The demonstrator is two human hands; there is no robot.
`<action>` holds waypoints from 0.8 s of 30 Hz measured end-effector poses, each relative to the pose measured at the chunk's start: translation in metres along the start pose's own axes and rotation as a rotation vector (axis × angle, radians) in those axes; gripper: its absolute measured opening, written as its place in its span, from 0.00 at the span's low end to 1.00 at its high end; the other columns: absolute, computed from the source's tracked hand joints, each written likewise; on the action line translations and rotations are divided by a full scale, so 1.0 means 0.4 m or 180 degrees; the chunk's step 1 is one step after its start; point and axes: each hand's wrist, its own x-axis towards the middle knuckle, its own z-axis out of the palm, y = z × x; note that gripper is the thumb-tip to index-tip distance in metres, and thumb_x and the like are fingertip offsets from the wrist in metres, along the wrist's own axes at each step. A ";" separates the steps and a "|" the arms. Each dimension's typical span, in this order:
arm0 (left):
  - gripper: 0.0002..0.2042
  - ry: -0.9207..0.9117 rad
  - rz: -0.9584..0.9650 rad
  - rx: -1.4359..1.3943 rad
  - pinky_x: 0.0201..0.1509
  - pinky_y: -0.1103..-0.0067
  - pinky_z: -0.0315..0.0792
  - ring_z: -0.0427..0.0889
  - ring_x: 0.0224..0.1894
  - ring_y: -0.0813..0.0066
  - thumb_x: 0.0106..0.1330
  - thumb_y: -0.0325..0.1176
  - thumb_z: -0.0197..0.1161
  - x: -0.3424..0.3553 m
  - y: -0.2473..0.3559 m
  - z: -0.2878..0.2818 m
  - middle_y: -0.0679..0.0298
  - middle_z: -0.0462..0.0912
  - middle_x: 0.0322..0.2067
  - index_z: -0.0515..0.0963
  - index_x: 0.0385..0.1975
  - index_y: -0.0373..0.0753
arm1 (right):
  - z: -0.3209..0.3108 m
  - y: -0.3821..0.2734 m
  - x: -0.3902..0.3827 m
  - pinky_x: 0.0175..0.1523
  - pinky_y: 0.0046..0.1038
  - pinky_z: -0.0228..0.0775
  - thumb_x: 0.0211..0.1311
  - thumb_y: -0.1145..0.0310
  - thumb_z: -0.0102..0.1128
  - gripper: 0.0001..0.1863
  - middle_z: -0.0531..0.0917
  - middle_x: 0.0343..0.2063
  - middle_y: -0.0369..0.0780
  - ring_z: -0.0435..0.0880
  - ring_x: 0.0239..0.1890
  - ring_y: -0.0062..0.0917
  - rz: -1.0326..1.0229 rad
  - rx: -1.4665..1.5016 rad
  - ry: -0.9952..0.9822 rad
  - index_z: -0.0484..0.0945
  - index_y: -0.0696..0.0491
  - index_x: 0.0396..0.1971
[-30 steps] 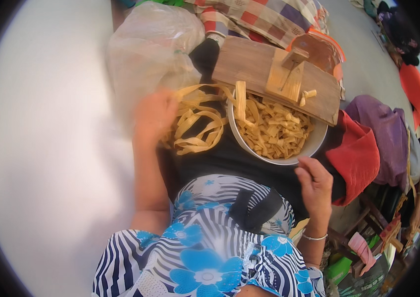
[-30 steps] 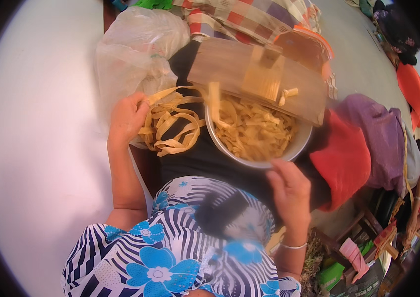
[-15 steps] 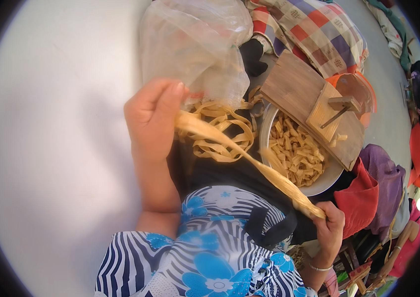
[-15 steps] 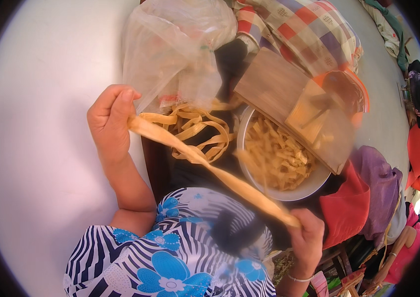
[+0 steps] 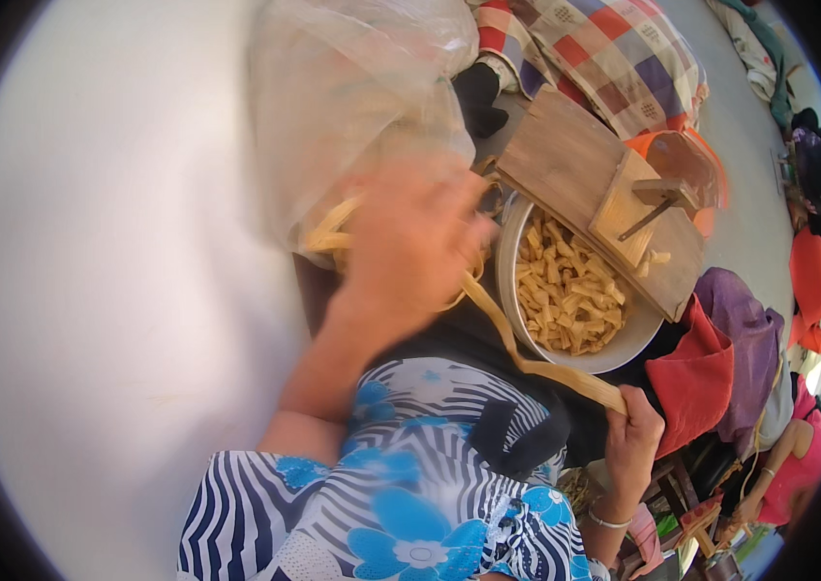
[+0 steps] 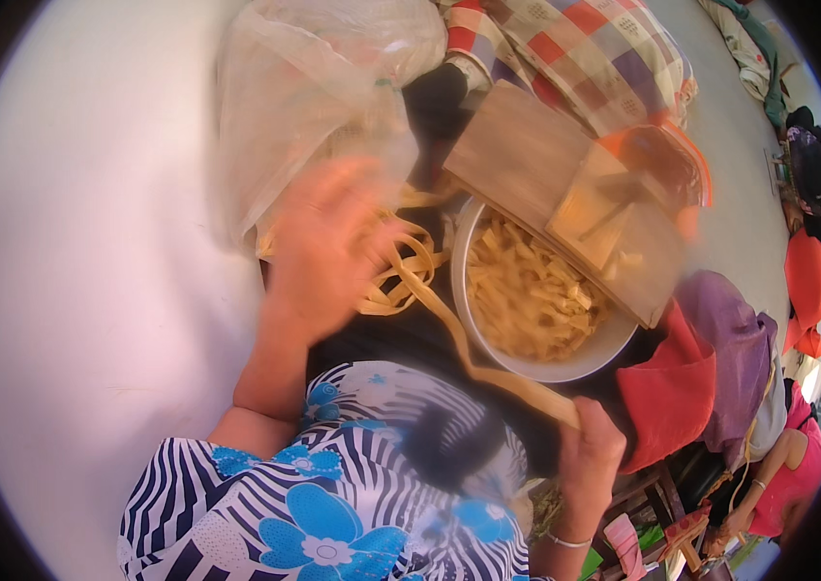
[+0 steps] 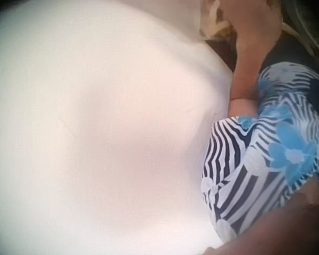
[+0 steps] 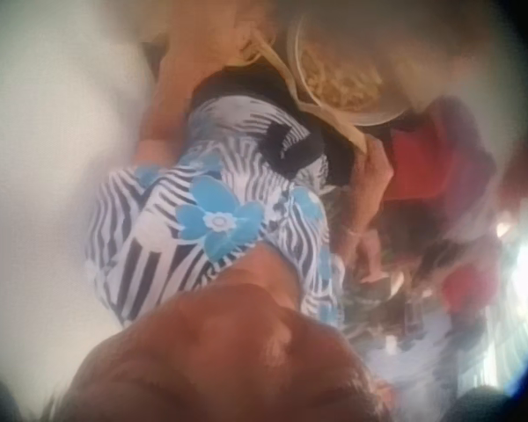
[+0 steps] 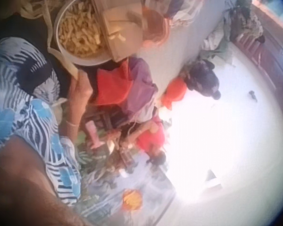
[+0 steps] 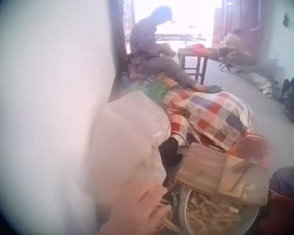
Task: The person is using a wooden shaving tool to cut thin strips of dough into a bowl, handling the strips by hand to position them against the blade.
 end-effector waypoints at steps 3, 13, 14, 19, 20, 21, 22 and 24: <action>0.16 -0.1002 0.0585 -0.2371 0.50 0.63 0.70 0.76 0.45 0.51 0.58 0.37 0.66 -0.052 0.167 0.145 0.52 0.78 0.41 0.76 0.43 0.37 | 0.042 -0.033 0.051 0.27 0.25 0.64 0.54 0.80 0.57 0.04 0.72 0.17 0.44 0.72 0.19 0.27 -0.0275 0.0205 0.0092 0.76 0.60 0.31; 0.10 -0.3334 -0.0212 -0.2412 0.36 0.67 0.71 0.80 0.35 0.51 0.66 0.39 0.57 0.006 0.193 0.222 0.52 0.81 0.30 0.78 0.36 0.39 | -0.032 0.090 0.081 0.27 0.23 0.63 0.51 0.71 0.68 0.09 0.75 0.16 0.38 0.71 0.20 0.20 0.0559 0.1052 0.0032 0.78 0.59 0.27; 0.10 -0.3211 -0.0048 -0.2231 0.36 0.66 0.71 0.80 0.35 0.51 0.66 0.40 0.56 -0.010 0.183 0.227 0.52 0.81 0.30 0.79 0.36 0.40 | -0.039 0.087 0.071 0.27 0.25 0.65 0.50 0.69 0.69 0.10 0.75 0.15 0.40 0.71 0.18 0.23 0.0452 0.0831 0.0138 0.78 0.59 0.26; 0.10 -0.2982 0.0213 -0.1605 0.35 0.62 0.70 0.80 0.33 0.50 0.66 0.42 0.55 -0.015 0.165 0.241 0.55 0.81 0.26 0.79 0.34 0.45 | -0.055 0.061 0.036 0.28 0.27 0.67 0.52 0.67 0.69 0.11 0.75 0.16 0.44 0.75 0.19 0.29 0.0427 0.0265 0.0364 0.78 0.60 0.25; 0.09 -0.2854 0.0171 -0.1572 0.36 0.62 0.71 0.80 0.33 0.50 0.65 0.41 0.55 -0.011 0.155 0.237 0.55 0.81 0.27 0.79 0.34 0.45 | -0.055 0.061 0.032 0.28 0.28 0.67 0.52 0.68 0.68 0.11 0.75 0.16 0.44 0.75 0.19 0.30 0.0286 0.0189 0.0440 0.78 0.60 0.26; 0.09 -0.2732 0.0139 -0.1573 0.36 0.62 0.71 0.80 0.33 0.50 0.65 0.41 0.55 -0.008 0.152 0.231 0.55 0.81 0.27 0.79 0.34 0.45 | -0.055 0.065 0.024 0.28 0.28 0.67 0.52 0.69 0.68 0.10 0.75 0.17 0.44 0.75 0.19 0.31 0.0165 0.0085 0.0519 0.78 0.60 0.26; 0.09 -0.2789 0.0099 -0.1423 0.37 0.62 0.71 0.80 0.35 0.51 0.65 0.40 0.56 -0.002 0.150 0.225 0.55 0.81 0.27 0.79 0.34 0.44 | -0.056 0.064 0.022 0.28 0.28 0.67 0.52 0.70 0.67 0.09 0.75 0.17 0.44 0.75 0.19 0.31 0.0055 -0.0016 0.0602 0.78 0.60 0.27; 0.08 -0.2915 0.0004 -0.1127 0.41 0.62 0.71 0.81 0.38 0.53 0.64 0.39 0.57 0.007 0.156 0.208 0.56 0.82 0.29 0.79 0.34 0.44 | -0.061 0.048 0.026 0.29 0.28 0.67 0.51 0.74 0.66 0.08 0.75 0.18 0.44 0.76 0.21 0.32 -0.0054 -0.0020 0.0659 0.78 0.60 0.29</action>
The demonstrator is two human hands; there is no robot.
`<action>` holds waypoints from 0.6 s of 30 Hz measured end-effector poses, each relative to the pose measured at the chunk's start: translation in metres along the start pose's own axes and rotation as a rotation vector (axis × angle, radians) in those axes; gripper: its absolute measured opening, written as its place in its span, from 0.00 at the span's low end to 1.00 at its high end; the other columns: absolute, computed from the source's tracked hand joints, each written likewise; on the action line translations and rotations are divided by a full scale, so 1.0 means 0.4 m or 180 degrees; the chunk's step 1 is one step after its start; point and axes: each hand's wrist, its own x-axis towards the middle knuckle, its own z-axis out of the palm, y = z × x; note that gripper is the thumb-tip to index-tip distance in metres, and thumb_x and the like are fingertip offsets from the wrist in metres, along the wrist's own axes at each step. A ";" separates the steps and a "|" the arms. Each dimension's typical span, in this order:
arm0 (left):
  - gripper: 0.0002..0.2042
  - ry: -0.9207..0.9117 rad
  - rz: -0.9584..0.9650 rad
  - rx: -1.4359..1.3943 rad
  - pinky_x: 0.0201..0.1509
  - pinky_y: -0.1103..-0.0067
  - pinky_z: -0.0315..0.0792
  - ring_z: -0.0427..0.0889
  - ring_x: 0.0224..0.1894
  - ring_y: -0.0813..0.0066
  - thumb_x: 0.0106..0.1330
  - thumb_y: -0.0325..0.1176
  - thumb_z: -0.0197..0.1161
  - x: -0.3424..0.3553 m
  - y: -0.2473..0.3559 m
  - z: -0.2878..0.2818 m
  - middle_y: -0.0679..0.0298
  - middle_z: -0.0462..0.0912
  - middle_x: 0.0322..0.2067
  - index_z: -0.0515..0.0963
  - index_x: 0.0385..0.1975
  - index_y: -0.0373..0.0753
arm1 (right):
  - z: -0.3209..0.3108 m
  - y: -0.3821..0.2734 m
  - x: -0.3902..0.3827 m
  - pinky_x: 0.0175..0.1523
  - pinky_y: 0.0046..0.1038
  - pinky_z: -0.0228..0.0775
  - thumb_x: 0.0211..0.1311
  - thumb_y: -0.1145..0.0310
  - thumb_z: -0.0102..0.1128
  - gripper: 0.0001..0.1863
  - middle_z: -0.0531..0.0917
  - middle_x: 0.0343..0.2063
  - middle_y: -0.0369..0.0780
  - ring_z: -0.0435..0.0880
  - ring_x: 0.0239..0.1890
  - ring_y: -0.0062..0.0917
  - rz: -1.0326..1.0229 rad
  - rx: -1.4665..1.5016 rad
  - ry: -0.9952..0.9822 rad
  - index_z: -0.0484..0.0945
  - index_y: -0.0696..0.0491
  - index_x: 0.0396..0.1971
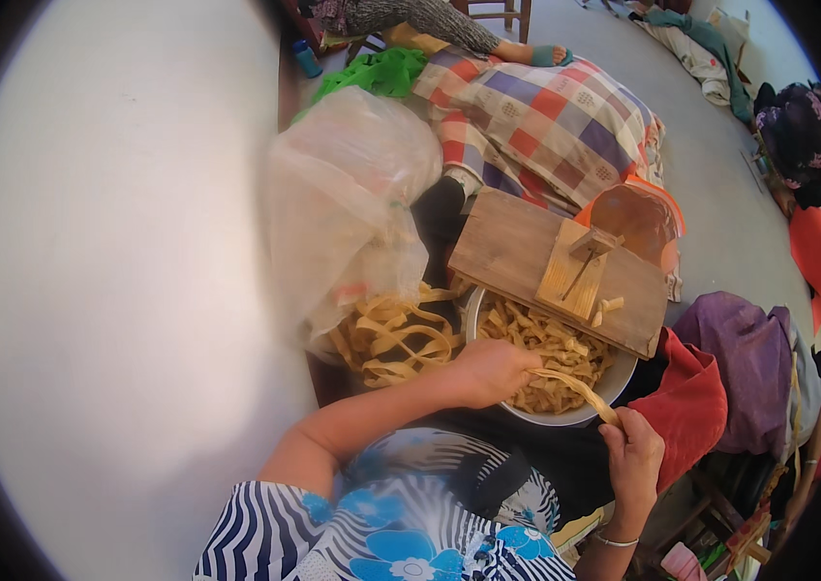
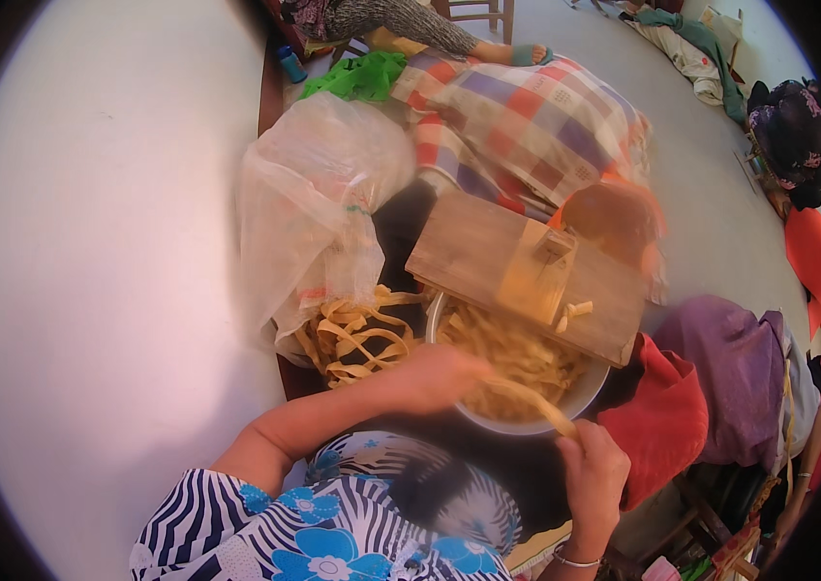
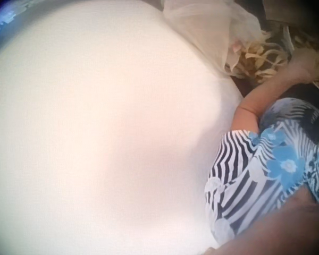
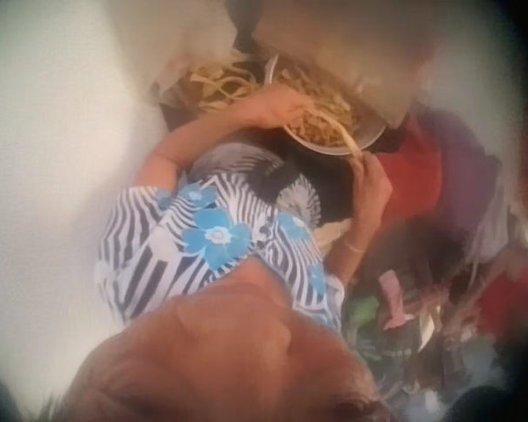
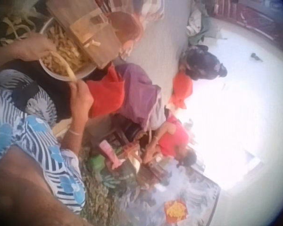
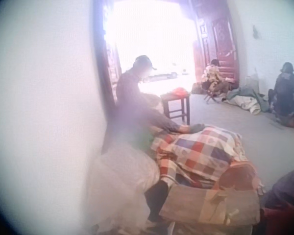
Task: The person is using a wooden shaving tool to cut thin strips of dough into a bowl, handling the strips by hand to position them against the blade.
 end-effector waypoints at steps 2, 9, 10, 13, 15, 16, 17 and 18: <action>0.08 0.0939 0.0653 0.0374 0.44 0.63 0.70 0.80 0.42 0.55 0.62 0.37 0.57 -0.005 0.018 0.029 0.57 0.82 0.30 0.80 0.33 0.42 | -0.001 -0.006 -0.006 0.30 0.28 0.67 0.50 0.76 0.65 0.07 0.75 0.19 0.45 0.77 0.22 0.33 -0.0020 0.0093 -0.0052 0.78 0.60 0.30; 0.07 0.0711 0.1980 0.0856 0.48 0.64 0.68 0.80 0.41 0.58 0.56 0.34 0.59 0.061 0.127 0.094 0.56 0.82 0.29 0.77 0.26 0.37 | 0.009 -0.036 0.019 0.31 0.28 0.68 0.51 0.79 0.63 0.06 0.76 0.20 0.45 0.77 0.23 0.32 -0.0413 0.0701 -0.0034 0.78 0.60 0.31; 0.07 0.0247 0.1541 0.0675 0.44 0.62 0.70 0.82 0.37 0.54 0.57 0.34 0.57 0.066 0.134 0.091 0.53 0.82 0.27 0.76 0.24 0.37 | 0.009 -0.026 0.018 0.31 0.29 0.68 0.53 0.77 0.62 0.05 0.77 0.20 0.45 0.78 0.23 0.34 -0.0337 0.0706 -0.0040 0.79 0.60 0.31; 0.08 0.0011 0.1067 -0.0013 0.40 0.60 0.71 0.82 0.34 0.51 0.58 0.34 0.56 0.072 0.115 0.092 0.51 0.81 0.25 0.77 0.24 0.38 | 0.022 0.008 0.007 0.30 0.27 0.67 0.58 0.74 0.59 0.05 0.77 0.19 0.41 0.76 0.23 0.26 0.0278 0.1224 0.0144 0.78 0.60 0.28; 0.08 0.0005 0.1030 -0.0299 0.38 0.60 0.71 0.81 0.35 0.49 0.59 0.36 0.57 0.069 0.105 0.090 0.51 0.81 0.25 0.79 0.26 0.39 | 0.047 0.041 0.012 0.29 0.25 0.65 0.60 0.73 0.56 0.07 0.75 0.17 0.38 0.72 0.23 0.19 0.0567 0.1564 0.0219 0.77 0.61 0.27; 0.09 -0.0020 0.1009 -0.0435 0.38 0.60 0.71 0.81 0.35 0.49 0.60 0.38 0.57 0.067 0.103 0.090 0.51 0.81 0.25 0.80 0.27 0.40 | 0.065 0.067 0.016 0.29 0.24 0.64 0.61 0.73 0.54 0.08 0.74 0.17 0.36 0.70 0.23 0.17 0.0592 0.1660 0.0218 0.77 0.61 0.26; 0.10 -0.0047 0.1082 -0.0354 0.38 0.61 0.72 0.81 0.34 0.49 0.60 0.39 0.58 0.070 0.102 0.082 0.51 0.81 0.25 0.80 0.27 0.40 | 0.085 0.085 0.016 0.29 0.24 0.63 0.62 0.72 0.53 0.09 0.73 0.17 0.35 0.68 0.23 0.15 0.0618 0.1758 0.0222 0.77 0.61 0.26; 0.11 -0.0092 0.1144 -0.0283 0.37 0.61 0.72 0.81 0.34 0.49 0.60 0.41 0.58 0.080 0.097 0.072 0.51 0.81 0.26 0.81 0.27 0.41 | 0.109 0.080 0.022 0.25 0.21 0.56 0.66 0.68 0.54 0.15 0.69 0.15 0.32 0.65 0.21 0.12 0.0498 0.1850 0.0266 0.73 0.60 0.20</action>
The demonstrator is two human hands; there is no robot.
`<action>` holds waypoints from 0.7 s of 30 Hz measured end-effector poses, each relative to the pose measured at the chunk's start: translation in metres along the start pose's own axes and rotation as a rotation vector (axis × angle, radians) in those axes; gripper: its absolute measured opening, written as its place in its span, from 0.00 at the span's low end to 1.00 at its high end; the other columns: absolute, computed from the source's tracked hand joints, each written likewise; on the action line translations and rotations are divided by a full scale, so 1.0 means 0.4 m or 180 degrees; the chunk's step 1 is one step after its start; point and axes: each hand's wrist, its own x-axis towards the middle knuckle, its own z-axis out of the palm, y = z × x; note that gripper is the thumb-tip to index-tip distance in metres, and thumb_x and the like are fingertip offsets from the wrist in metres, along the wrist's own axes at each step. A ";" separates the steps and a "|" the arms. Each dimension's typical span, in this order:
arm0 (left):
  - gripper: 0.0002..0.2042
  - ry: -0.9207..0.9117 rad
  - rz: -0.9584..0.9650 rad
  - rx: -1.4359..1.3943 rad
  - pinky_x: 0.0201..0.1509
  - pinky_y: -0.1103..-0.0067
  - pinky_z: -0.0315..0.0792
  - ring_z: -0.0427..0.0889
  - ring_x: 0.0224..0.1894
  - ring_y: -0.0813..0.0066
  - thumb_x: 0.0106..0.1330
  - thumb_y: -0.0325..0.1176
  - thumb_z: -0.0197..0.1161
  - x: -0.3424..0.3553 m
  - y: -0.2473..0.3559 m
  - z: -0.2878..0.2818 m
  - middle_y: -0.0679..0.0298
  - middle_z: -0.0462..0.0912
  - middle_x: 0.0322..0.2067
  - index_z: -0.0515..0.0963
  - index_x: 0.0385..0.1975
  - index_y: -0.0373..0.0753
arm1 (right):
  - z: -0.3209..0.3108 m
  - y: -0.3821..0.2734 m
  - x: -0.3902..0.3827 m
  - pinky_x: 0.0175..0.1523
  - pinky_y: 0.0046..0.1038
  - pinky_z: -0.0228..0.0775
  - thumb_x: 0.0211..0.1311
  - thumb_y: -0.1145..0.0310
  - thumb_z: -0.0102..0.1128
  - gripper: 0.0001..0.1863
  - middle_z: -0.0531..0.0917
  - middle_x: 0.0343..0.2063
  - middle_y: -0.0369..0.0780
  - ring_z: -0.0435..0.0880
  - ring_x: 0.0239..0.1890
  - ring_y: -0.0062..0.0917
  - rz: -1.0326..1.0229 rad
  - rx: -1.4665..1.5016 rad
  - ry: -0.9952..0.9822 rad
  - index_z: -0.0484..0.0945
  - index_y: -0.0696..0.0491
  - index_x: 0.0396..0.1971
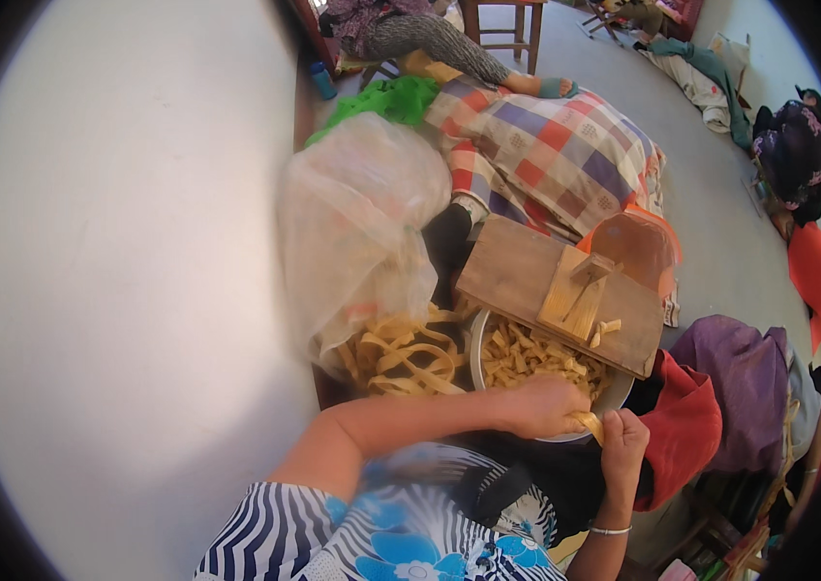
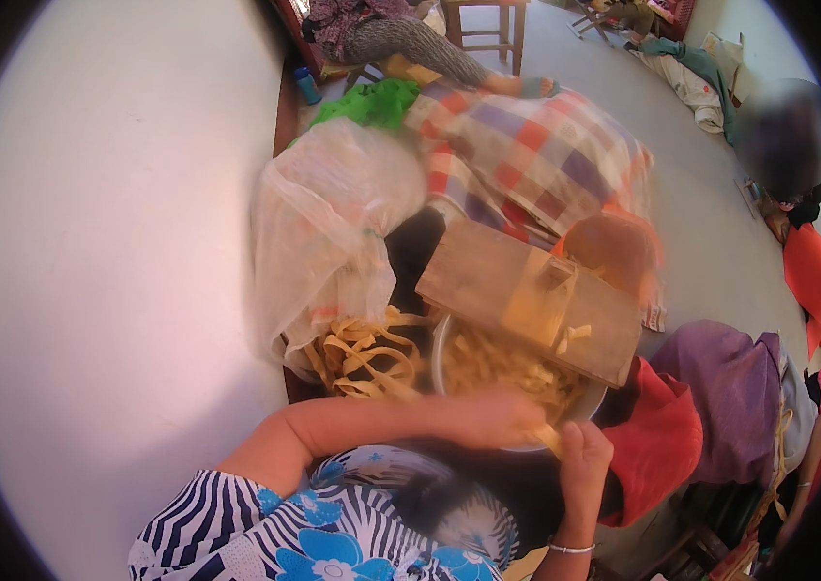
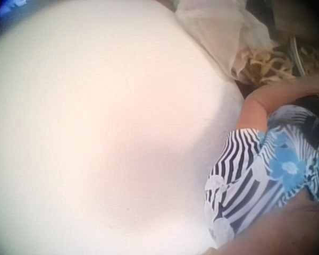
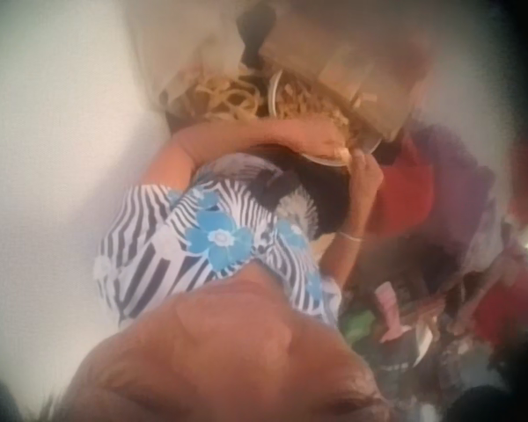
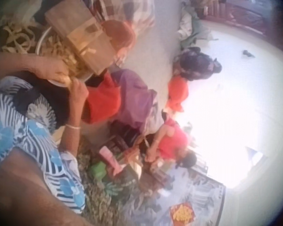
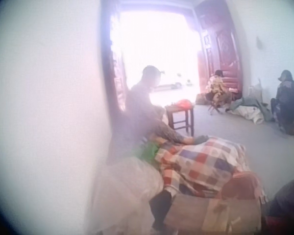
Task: The person is using a wooden shaving tool to cut thin strips of dough into a bowl, handling the strips by hand to position them against the blade.
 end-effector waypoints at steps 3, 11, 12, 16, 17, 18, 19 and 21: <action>0.16 -0.0404 -0.0262 -0.0030 0.36 0.64 0.73 0.81 0.31 0.50 0.59 0.47 0.60 0.036 0.011 -0.090 0.51 0.82 0.27 0.84 0.26 0.40 | 0.025 0.004 0.006 0.21 0.24 0.57 0.62 0.70 0.56 0.15 0.69 0.12 0.35 0.65 0.16 0.14 0.0124 -0.0413 -0.0822 0.73 0.63 0.17; 0.13 -0.0496 -0.0927 -0.3582 0.20 0.87 0.53 0.60 0.19 0.87 0.71 0.38 0.52 0.051 -0.047 -0.032 0.75 0.65 0.17 0.77 0.45 0.37 | 0.089 -0.067 0.092 0.24 0.19 0.63 0.66 0.73 0.55 0.13 0.77 0.20 0.31 0.71 0.19 0.13 0.0390 0.1907 -0.0276 0.80 0.58 0.47; 0.13 -0.0390 -0.0815 -0.3602 0.20 0.88 0.51 0.59 0.19 0.88 0.72 0.37 0.52 0.044 -0.027 -0.011 0.75 0.65 0.18 0.74 0.50 0.38 | 0.107 -0.038 0.116 0.27 0.21 0.67 0.66 0.73 0.55 0.13 0.80 0.22 0.33 0.75 0.21 0.16 -0.0053 0.1386 0.0101 0.80 0.57 0.48; 0.16 -0.0185 -0.0869 -0.3826 0.20 0.90 0.52 0.60 0.20 0.88 0.71 0.31 0.52 0.044 -0.081 0.032 0.73 0.68 0.26 0.68 0.57 0.39 | 0.162 0.009 0.127 0.38 0.25 0.74 0.60 0.74 0.58 0.16 0.86 0.31 0.43 0.85 0.31 0.30 -0.0565 -0.0183 0.0797 0.82 0.52 0.48; 0.16 -0.0073 -0.0902 -0.3790 0.20 0.90 0.53 0.61 0.21 0.88 0.71 0.30 0.53 0.044 -0.094 0.038 0.73 0.69 0.27 0.68 0.57 0.38 | 0.164 0.001 0.127 0.38 0.26 0.74 0.58 0.75 0.58 0.17 0.85 0.30 0.43 0.84 0.32 0.32 -0.0534 -0.0360 0.0746 0.82 0.51 0.48; 0.15 -0.0066 -0.1024 -0.3913 0.20 0.90 0.53 0.61 0.21 0.88 0.70 0.29 0.53 0.043 -0.106 0.040 0.72 0.70 0.27 0.70 0.55 0.39 | 0.158 -0.018 0.125 0.38 0.28 0.74 0.57 0.76 0.58 0.18 0.84 0.30 0.44 0.84 0.32 0.35 -0.0490 -0.0555 0.0710 0.82 0.50 0.47; 0.13 -0.0059 -0.1147 -0.4034 0.20 0.91 0.54 0.62 0.21 0.89 0.70 0.28 0.53 0.041 -0.117 0.041 0.72 0.71 0.26 0.71 0.53 0.39 | 0.155 -0.028 0.123 0.38 0.29 0.74 0.55 0.77 0.58 0.19 0.83 0.30 0.45 0.83 0.33 0.37 -0.0447 -0.0750 0.0674 0.83 0.48 0.47; 0.11 -0.0143 -0.1261 -0.3925 0.20 0.89 0.56 0.65 0.23 0.88 0.69 0.27 0.54 0.036 -0.143 0.041 0.71 0.73 0.26 0.74 0.49 0.39 | 0.160 -0.021 0.129 0.36 0.33 0.72 0.53 0.77 0.57 0.16 0.82 0.28 0.44 0.81 0.31 0.39 -0.0937 -0.1035 0.0878 0.83 0.50 0.43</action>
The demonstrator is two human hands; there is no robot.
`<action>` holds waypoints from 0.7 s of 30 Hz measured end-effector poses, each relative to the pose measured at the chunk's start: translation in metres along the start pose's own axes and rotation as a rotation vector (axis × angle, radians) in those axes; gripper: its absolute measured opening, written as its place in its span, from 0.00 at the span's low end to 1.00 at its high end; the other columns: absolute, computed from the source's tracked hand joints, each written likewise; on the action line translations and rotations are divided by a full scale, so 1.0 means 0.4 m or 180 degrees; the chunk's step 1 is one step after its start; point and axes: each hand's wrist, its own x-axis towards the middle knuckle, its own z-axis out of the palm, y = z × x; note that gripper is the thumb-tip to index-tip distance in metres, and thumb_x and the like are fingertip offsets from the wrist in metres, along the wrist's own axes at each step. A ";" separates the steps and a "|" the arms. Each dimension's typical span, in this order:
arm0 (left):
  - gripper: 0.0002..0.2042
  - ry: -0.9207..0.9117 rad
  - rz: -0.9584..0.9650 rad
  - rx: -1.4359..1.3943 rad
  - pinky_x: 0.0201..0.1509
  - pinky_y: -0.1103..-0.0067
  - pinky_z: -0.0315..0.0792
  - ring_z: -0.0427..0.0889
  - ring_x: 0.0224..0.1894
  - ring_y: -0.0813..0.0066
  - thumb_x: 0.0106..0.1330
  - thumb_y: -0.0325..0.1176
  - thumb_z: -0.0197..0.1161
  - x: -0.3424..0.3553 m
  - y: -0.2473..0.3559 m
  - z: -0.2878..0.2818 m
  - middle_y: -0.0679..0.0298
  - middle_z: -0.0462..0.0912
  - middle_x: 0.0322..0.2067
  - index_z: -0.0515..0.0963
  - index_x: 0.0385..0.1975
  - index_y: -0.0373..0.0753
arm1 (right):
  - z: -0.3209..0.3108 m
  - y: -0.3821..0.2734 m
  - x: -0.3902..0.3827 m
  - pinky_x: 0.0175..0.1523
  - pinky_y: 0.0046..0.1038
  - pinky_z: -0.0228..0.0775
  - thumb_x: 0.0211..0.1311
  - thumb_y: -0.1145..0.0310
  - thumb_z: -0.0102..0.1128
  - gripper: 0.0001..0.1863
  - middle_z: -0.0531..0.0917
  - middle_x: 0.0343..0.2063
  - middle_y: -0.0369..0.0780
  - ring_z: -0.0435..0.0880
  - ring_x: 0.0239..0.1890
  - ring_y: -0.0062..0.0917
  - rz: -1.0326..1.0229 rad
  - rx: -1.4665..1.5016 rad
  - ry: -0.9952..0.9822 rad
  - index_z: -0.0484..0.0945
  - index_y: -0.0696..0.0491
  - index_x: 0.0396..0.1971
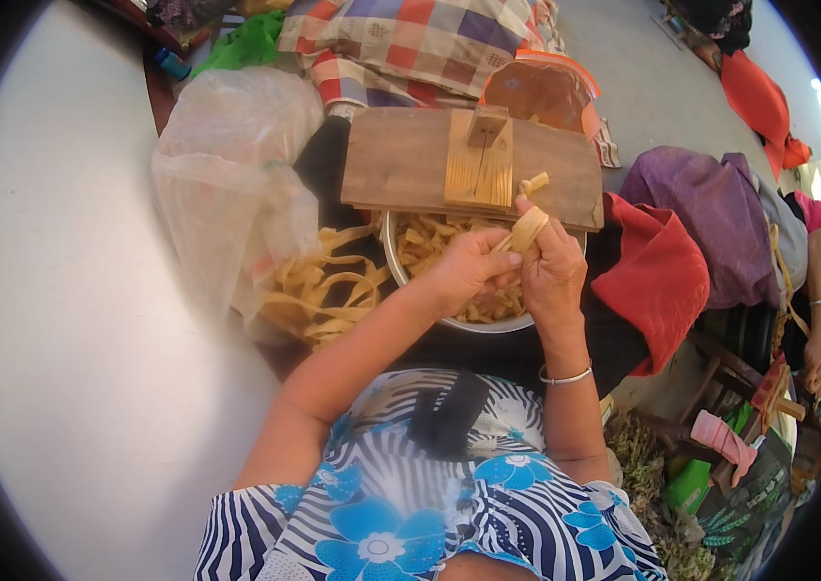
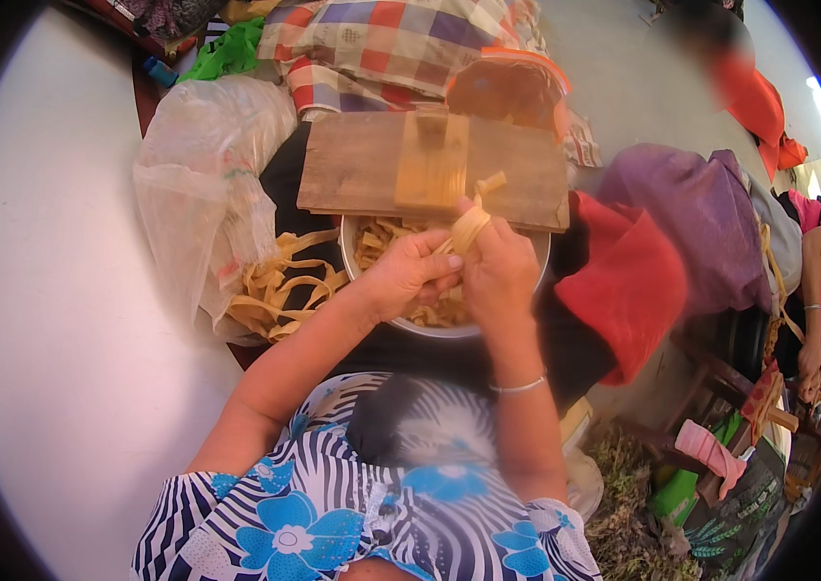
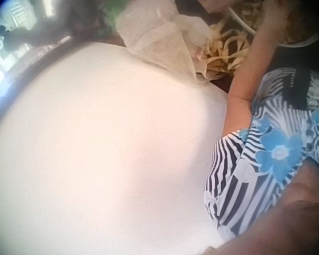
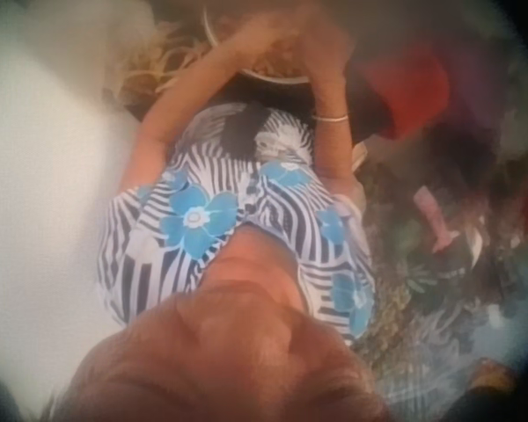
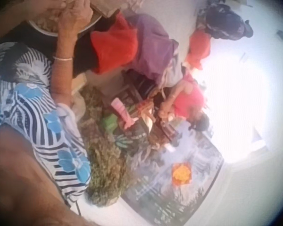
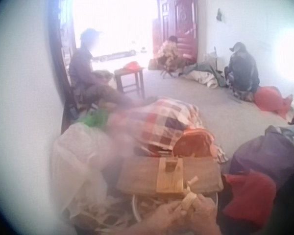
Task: The person is using a wooden shaving tool to cut thin strips of dough into a bowl, handling the strips by hand to position them against the blade.
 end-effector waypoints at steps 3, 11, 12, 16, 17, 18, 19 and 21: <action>0.07 0.0279 0.0273 0.1055 0.24 0.84 0.64 0.71 0.25 0.84 0.68 0.26 0.55 -0.008 -0.007 -0.015 0.69 0.76 0.26 0.77 0.43 0.38 | -0.001 0.035 -0.004 0.33 0.36 0.70 0.51 0.76 0.58 0.12 0.80 0.26 0.43 0.78 0.28 0.40 -0.0353 -0.0450 -0.0012 0.83 0.51 0.36; 0.13 0.1476 0.2584 0.4543 0.36 0.69 0.73 0.77 0.34 0.54 0.57 0.22 0.58 -0.052 -0.019 0.028 0.58 0.81 0.34 0.77 0.43 0.38 | 0.044 0.131 -0.097 0.42 0.30 0.72 0.65 0.67 0.56 0.09 0.83 0.36 0.37 0.82 0.37 0.25 0.2194 0.2075 -0.1464 0.81 0.56 0.36; 0.13 0.1450 0.2690 0.4539 0.37 0.70 0.73 0.77 0.35 0.55 0.57 0.22 0.58 -0.052 -0.023 0.026 0.58 0.81 0.35 0.77 0.43 0.37 | 0.050 0.111 -0.106 0.44 0.29 0.72 0.65 0.66 0.56 0.11 0.83 0.37 0.37 0.81 0.39 0.23 0.2498 0.2795 -0.1390 0.80 0.57 0.39; 0.14 0.1344 0.2923 0.4248 0.40 0.71 0.74 0.77 0.38 0.56 0.58 0.24 0.60 -0.041 -0.048 0.007 0.56 0.80 0.40 0.77 0.45 0.37 | 0.052 0.074 -0.114 0.52 0.27 0.73 0.66 0.62 0.58 0.18 0.80 0.45 0.37 0.80 0.45 0.24 0.3088 0.5009 -0.1267 0.76 0.58 0.50; 0.13 0.1321 0.2933 0.4110 0.40 0.72 0.74 0.77 0.38 0.55 0.58 0.24 0.60 -0.040 -0.053 0.005 0.55 0.80 0.41 0.77 0.45 0.36 | 0.049 0.071 -0.111 0.52 0.27 0.72 0.65 0.66 0.57 0.16 0.80 0.46 0.37 0.80 0.45 0.24 0.3001 0.4910 -0.1274 0.77 0.59 0.48; 0.12 0.1205 0.2674 0.3653 0.40 0.70 0.73 0.77 0.39 0.54 0.59 0.26 0.60 -0.046 -0.049 0.016 0.55 0.80 0.40 0.77 0.43 0.36 | 0.046 0.071 -0.106 0.52 0.26 0.71 0.64 0.70 0.56 0.13 0.79 0.47 0.38 0.79 0.46 0.24 0.2925 0.4812 -0.1268 0.78 0.60 0.46; 0.10 0.1090 0.2412 0.3199 0.40 0.68 0.73 0.77 0.39 0.53 0.60 0.28 0.59 -0.057 -0.038 0.037 0.55 0.79 0.39 0.77 0.41 0.36 | 0.046 0.073 -0.104 0.53 0.26 0.70 0.62 0.74 0.55 0.12 0.79 0.48 0.38 0.78 0.47 0.24 0.2849 0.4714 -0.1262 0.79 0.61 0.43; 0.10 0.1066 0.1983 0.3037 0.41 0.67 0.73 0.77 0.39 0.54 0.62 0.31 0.59 -0.063 -0.025 0.052 0.54 0.79 0.38 0.76 0.40 0.35 | 0.056 0.090 -0.106 0.54 0.28 0.69 0.60 0.76 0.55 0.10 0.78 0.50 0.40 0.78 0.48 0.27 0.2101 0.3425 -0.0974 0.80 0.61 0.39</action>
